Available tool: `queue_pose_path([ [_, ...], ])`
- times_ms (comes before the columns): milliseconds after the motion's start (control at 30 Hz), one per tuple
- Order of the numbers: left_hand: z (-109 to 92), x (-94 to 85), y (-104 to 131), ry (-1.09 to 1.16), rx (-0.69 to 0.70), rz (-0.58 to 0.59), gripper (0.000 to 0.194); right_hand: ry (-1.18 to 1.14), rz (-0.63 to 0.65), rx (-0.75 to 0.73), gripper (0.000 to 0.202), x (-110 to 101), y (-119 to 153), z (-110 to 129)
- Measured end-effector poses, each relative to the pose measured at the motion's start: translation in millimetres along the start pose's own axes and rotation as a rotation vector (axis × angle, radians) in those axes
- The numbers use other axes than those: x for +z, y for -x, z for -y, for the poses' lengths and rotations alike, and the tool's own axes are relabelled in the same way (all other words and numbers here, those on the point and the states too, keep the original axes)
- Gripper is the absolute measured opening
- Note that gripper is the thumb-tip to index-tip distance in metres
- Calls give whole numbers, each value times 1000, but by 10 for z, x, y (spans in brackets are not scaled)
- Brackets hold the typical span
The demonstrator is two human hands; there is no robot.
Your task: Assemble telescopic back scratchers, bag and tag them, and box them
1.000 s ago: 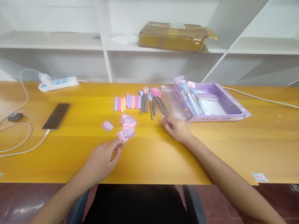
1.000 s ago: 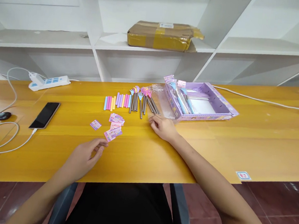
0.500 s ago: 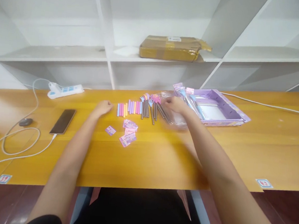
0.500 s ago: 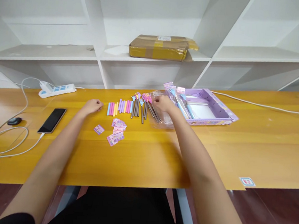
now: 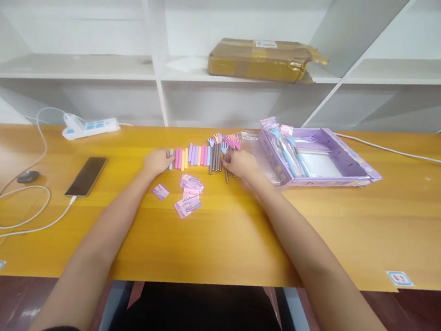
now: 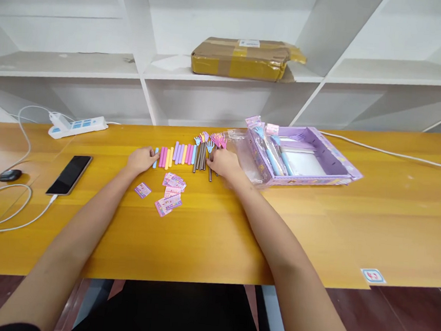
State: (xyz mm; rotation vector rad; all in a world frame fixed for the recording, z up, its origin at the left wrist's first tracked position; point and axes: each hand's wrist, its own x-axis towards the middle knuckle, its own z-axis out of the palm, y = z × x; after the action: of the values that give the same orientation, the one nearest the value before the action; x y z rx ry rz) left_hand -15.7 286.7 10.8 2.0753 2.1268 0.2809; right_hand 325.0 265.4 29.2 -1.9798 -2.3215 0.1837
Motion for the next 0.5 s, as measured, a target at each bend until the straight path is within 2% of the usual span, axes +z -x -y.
queue_pose_path([
  [200, -2, 25, -21, -41, -14, -14, 39, 35, -8, 83, 43, 75, -12, 80],
  [367, 36, 17, -43, -27, -20, -26, 41, -8, -8, 111, 39, 76, -23, 90],
  [500, 55, 0, -62, -10, -12, -28, 35, -89, -21, 137, 34, 17, -24, 62],
])
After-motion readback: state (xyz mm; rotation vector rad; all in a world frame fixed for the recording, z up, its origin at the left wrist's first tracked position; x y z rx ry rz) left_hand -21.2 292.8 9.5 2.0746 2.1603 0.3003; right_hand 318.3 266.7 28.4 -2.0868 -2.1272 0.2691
